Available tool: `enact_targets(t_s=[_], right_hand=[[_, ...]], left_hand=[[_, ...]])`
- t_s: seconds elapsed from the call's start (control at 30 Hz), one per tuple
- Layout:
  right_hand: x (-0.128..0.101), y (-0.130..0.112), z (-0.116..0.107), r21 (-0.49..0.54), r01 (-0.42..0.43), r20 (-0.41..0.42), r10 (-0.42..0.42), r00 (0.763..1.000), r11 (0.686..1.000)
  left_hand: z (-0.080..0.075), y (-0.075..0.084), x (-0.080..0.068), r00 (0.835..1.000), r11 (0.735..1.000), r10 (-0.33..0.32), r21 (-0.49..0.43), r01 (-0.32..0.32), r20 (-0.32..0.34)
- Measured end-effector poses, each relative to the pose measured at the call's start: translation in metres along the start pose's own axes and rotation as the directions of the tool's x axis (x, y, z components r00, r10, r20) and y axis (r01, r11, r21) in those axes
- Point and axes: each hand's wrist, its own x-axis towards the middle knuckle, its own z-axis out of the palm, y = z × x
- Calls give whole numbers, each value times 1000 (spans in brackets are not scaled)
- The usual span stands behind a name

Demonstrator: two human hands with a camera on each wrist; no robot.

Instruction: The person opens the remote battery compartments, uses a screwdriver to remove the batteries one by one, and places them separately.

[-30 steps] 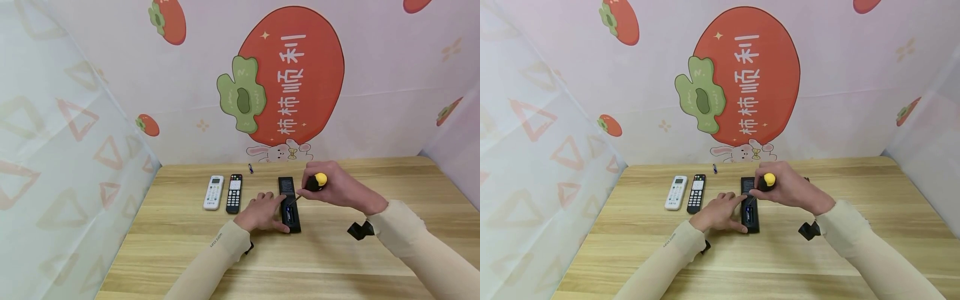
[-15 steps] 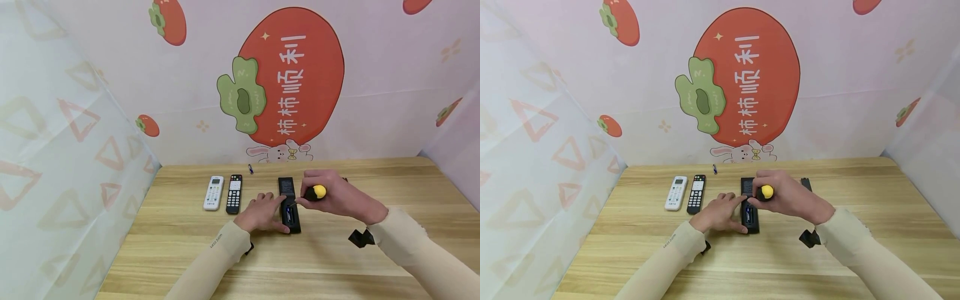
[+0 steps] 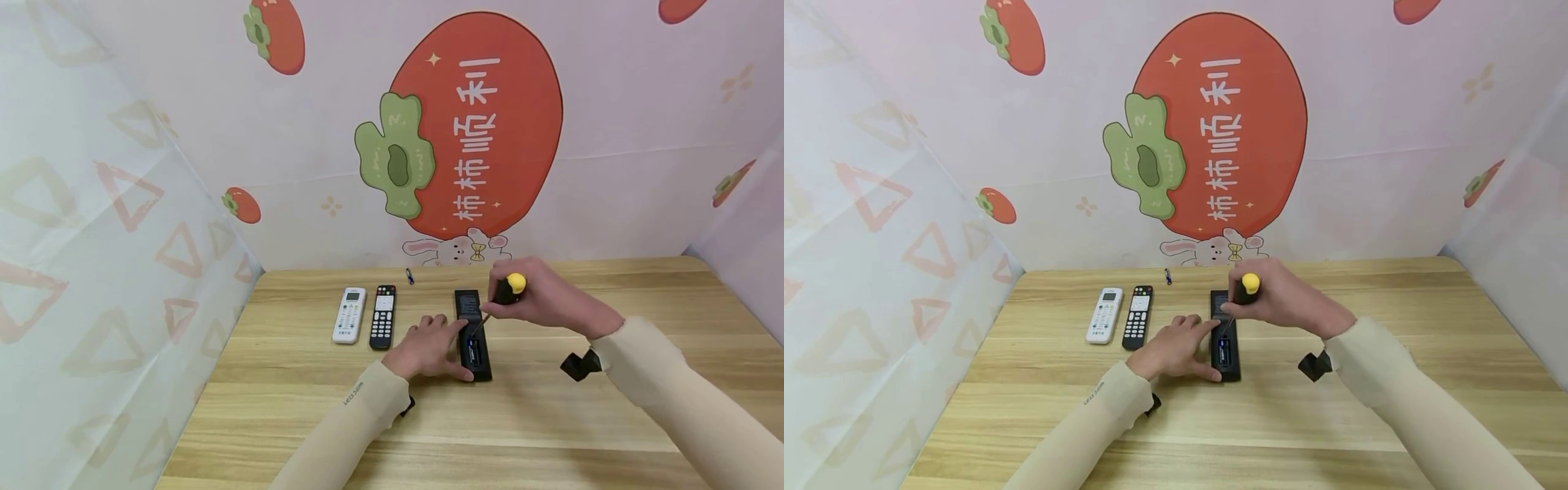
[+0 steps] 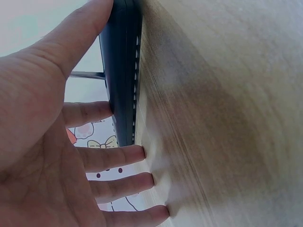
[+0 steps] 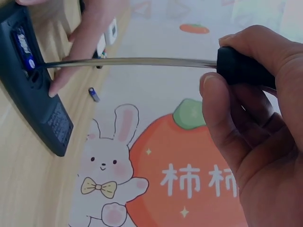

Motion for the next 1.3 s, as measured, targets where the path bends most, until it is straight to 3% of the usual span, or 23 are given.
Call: enact_targets(t_s=[0.2, 0.37, 0.5, 0.7, 0.87, 1.0, 1.13, 1.3], right_hand=[[11, 8, -6, 43, -120, 28, 119, 992, 992], [19, 14, -10, 64, -248, 16, 248, 969, 967], [23, 19, -9, 106, -302, 2, 304, 953, 947], [22, 19, -6, 102, -303, -21, 306, 952, 948], [11, 9, 0, 31, -177, -70, 179, 981, 984], [1, 5, 5, -27, -103, -130, 99, 987, 994], [-7, 8, 6, -37, -125, -189, 116, 975, 991], [-9, 15, 2, 40, -205, -202, 209, 957, 978]], left_hand=[[1, 1, 0, 1000, 1000, -7, 3, 7, 9], [1, 1, -1, 1000, 1000, 3, 11, -3, 3], [1, 0, 0, 1000, 1000, 12, 15, -12, 4], [1, 0, 0, 1000, 1000, 11, 22, -11, 3], [1, 1, 0, 1000, 1000, 0, 18, -1, 8], [1, 0, 1, 1000, 1000, 6, 27, -6, 3], [1, 0, 1, 1000, 1000, 7, 30, -7, 7], [-1, 0, 1, 1000, 999, 4, 33, -5, 14]])
